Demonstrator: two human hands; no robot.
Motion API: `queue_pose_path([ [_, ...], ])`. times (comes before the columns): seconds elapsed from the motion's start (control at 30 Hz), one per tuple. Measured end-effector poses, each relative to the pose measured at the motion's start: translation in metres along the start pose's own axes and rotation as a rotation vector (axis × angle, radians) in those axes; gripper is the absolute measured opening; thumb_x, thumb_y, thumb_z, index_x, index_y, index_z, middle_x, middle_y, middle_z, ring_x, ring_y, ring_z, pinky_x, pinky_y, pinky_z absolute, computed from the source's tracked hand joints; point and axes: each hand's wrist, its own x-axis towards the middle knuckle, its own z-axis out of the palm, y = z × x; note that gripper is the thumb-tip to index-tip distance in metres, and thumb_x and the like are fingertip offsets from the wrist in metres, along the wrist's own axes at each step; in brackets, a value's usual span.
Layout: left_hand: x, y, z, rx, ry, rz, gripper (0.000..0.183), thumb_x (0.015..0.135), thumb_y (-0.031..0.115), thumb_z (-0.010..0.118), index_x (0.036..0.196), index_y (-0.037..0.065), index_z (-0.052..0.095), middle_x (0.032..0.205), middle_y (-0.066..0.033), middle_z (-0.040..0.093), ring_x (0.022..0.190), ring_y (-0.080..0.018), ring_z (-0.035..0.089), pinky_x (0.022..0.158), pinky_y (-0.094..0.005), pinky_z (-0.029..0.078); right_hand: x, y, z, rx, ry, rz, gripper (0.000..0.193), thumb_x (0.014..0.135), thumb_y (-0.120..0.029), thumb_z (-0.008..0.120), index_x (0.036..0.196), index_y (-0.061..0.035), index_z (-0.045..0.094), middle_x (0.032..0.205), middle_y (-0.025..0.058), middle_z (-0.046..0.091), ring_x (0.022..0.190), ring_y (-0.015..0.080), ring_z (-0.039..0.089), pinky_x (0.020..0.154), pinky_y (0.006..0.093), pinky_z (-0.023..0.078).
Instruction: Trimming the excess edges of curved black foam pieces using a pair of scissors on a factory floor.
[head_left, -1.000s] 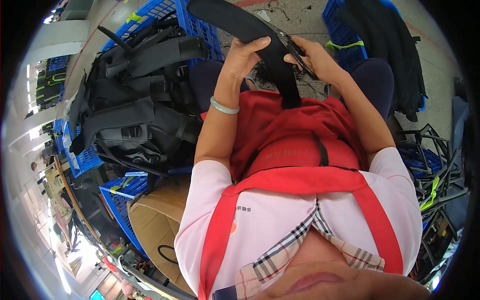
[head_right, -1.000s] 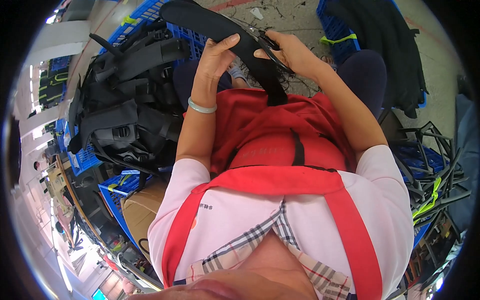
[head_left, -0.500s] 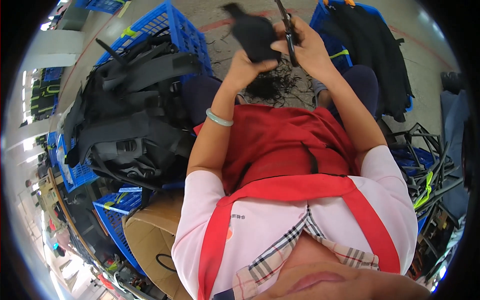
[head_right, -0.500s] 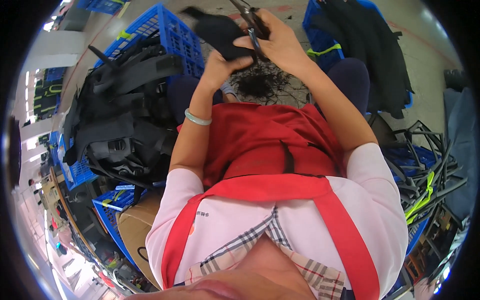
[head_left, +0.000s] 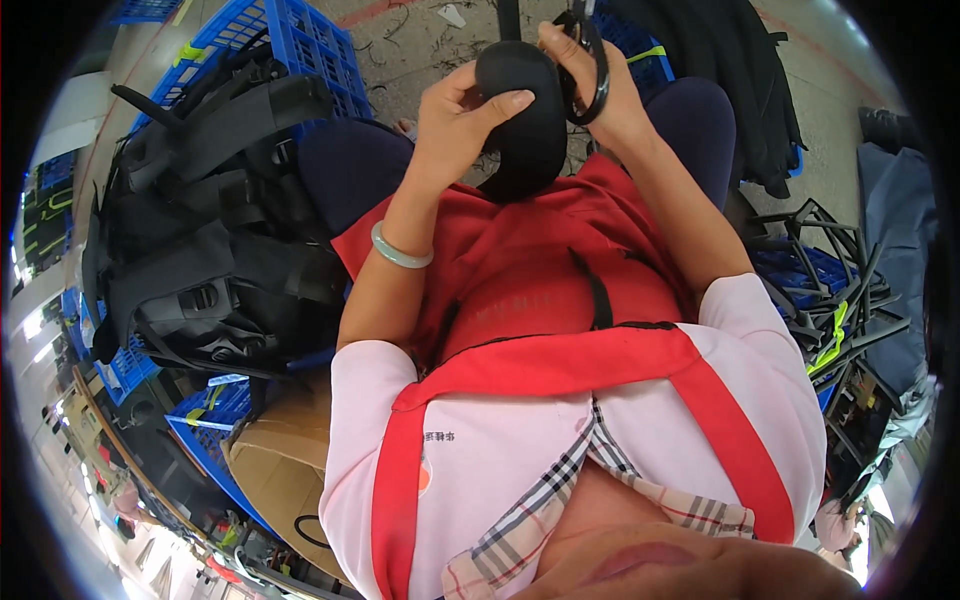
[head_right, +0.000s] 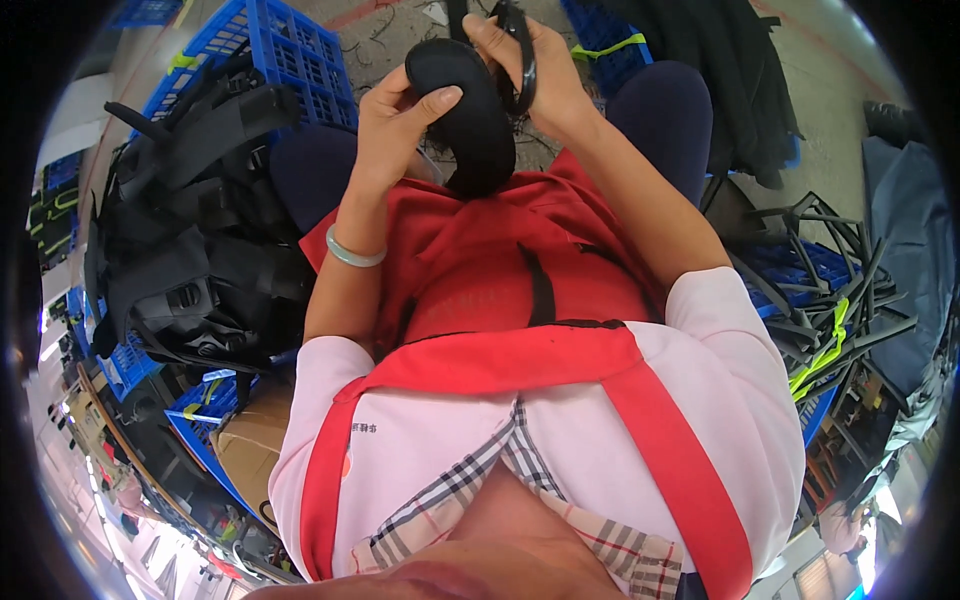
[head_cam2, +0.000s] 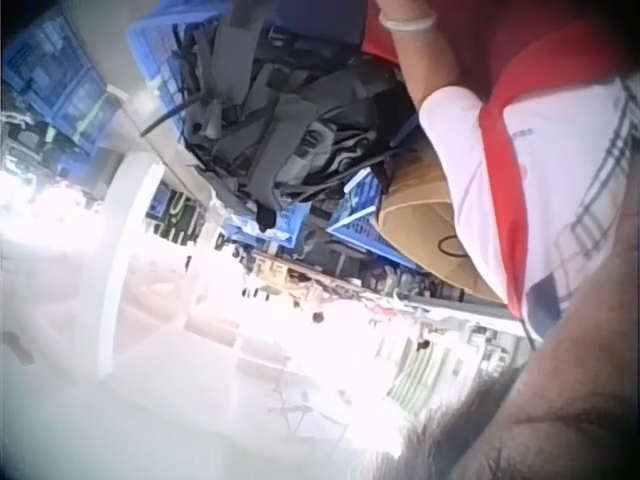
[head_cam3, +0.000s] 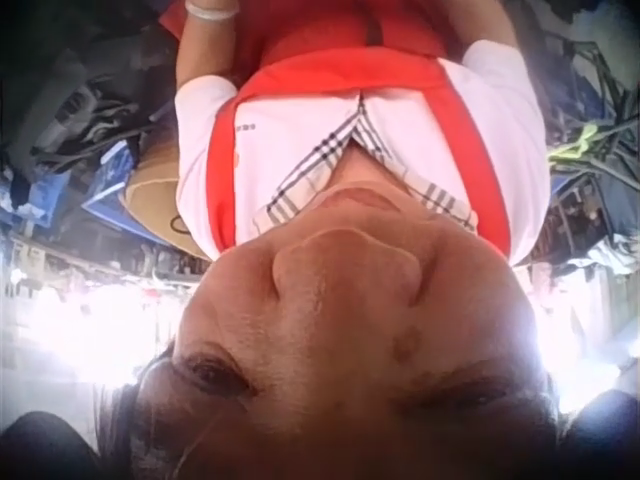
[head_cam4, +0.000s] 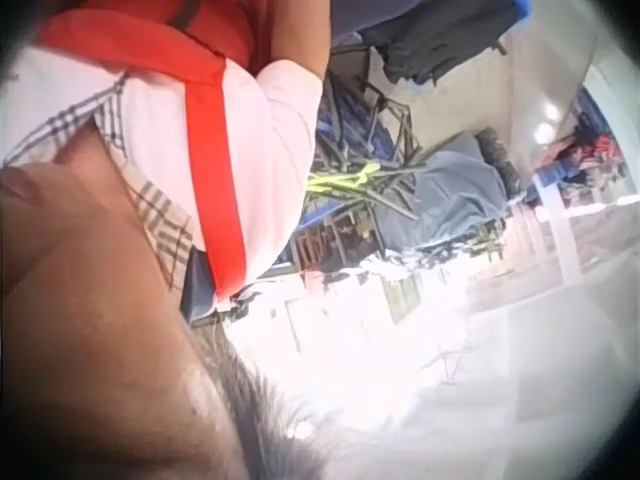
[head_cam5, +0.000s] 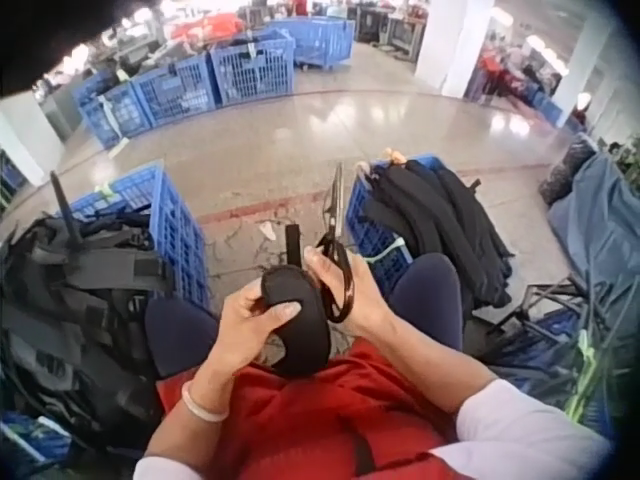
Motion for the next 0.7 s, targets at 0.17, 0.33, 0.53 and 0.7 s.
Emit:
queue_pose_path([
  [0.17, 0.001, -0.005, -0.018, -0.115, -0.037, -0.015, 0.023, 0.084, 0.005, 0.067, 0.105, 0.000, 0.064, 0.097, -0.0038, 0.065, 0.086, -0.0090, 0.060, 0.078, -0.0230, 0.049, -0.002, 0.008, -0.020, 0.064, -0.041, 0.054, 0.031, 0.092, -0.034, 0.058, 0.092, -0.0030, 0.059, 0.074, 0.0025, 0.059, 0.065, 0.0104, 0.057, 0.058, 0.0228, 0.045],
  [0.33, 0.003, -0.007, -0.022, -0.210, 0.006, -0.023, 0.022, 0.087, 0.009, 0.065, 0.107, 0.000, 0.063, 0.098, -0.0028, 0.065, 0.087, -0.0085, 0.060, 0.078, -0.0233, 0.048, -0.010, 0.013, -0.026, 0.039, -0.168, 0.042, 0.026, 0.091, -0.028, 0.060, 0.096, -0.0024, 0.057, 0.080, 0.0024, 0.059, 0.069, 0.0099, 0.058, 0.063, 0.0242, 0.047],
  [0.53, 0.020, -0.025, 0.007, -0.002, 0.049, -0.011, 0.030, 0.091, 0.017, 0.059, 0.117, 0.002, 0.057, 0.105, -0.0035, 0.061, 0.091, -0.0096, 0.056, 0.079, -0.0241, 0.046, -0.004, 0.022, -0.020, -0.154, -0.177, -0.056, 0.032, 0.078, -0.013, 0.075, 0.103, -0.0022, 0.059, 0.087, -0.0012, 0.061, 0.079, 0.0051, 0.055, 0.070, 0.0212, 0.045],
  [0.7, 0.020, -0.030, -0.005, 0.569, 0.247, 0.298, 0.046, 0.086, 0.015, 0.062, 0.128, 0.004, 0.047, 0.115, -0.0101, 0.051, 0.104, -0.0201, 0.052, 0.087, -0.0320, 0.044, 0.000, -0.012, -0.035, 0.109, 0.244, -0.254, 0.018, 0.081, -0.006, 0.072, 0.093, -0.0037, 0.059, 0.080, -0.0035, 0.059, 0.073, 0.0029, 0.054, 0.063, 0.0188, 0.042],
])
